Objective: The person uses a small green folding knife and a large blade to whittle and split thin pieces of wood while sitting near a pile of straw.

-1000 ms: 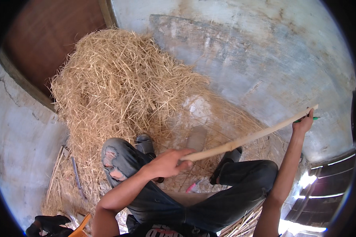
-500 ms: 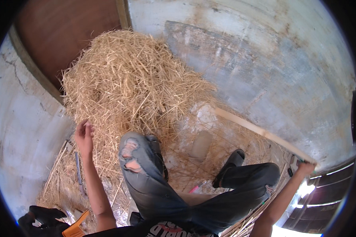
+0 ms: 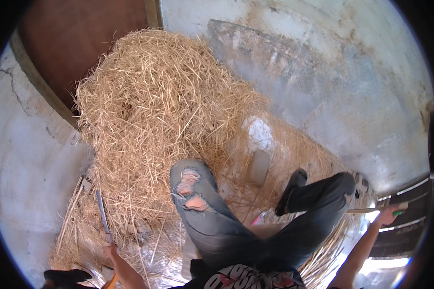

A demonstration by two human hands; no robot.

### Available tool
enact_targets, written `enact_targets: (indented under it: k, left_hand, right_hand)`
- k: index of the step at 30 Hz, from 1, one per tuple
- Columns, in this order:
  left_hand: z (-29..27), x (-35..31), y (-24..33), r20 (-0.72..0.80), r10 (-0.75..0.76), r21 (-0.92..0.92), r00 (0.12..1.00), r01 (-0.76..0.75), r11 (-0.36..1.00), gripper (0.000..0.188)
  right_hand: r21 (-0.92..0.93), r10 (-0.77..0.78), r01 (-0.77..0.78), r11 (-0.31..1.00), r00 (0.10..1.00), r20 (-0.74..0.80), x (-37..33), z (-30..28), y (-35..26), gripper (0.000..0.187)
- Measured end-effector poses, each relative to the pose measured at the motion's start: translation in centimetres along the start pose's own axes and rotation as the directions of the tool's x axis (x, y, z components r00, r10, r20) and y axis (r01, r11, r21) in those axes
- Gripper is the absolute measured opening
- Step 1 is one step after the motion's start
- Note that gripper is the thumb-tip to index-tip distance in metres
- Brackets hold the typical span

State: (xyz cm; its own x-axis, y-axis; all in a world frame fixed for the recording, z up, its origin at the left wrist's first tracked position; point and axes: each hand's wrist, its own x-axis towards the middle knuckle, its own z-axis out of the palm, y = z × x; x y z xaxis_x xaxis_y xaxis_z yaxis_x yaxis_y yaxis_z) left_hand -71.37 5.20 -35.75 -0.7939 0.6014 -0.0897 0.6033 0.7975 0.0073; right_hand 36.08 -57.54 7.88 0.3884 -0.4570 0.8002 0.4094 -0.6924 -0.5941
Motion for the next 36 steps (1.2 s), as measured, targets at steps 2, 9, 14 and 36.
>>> enact_targets:
  k: [2,9,14,36]
  left_hand:
    - [0.1,1.4,-1.4,-0.062,0.041,0.038,0.997,-0.039,0.999,0.073]
    - [4.1,1.5,-1.9,0.071,0.125,0.019,0.990,-0.127,0.992,0.068]
    - [4.3,3.3,-3.3,0.370,0.131,-0.087,0.920,-0.106,0.990,0.064]
    - [-10.3,-14.9,2.5,0.345,0.603,-0.904,0.719,0.428,0.006,0.017]
  right_hand:
    - [-0.287,0.067,-0.074,0.955,0.997,-0.034,-1.7,0.5,-1.8,0.047]
    - [-0.344,0.104,-0.109,0.933,0.994,-0.033,-2.2,-0.9,-11.4,0.055]
    - [-0.245,0.161,-0.175,0.954,0.984,-0.077,-2.0,0.5,-11.9,0.056]
    - [0.649,-0.594,0.125,0.751,0.558,0.580,-15.3,16.4,-39.8,0.020]
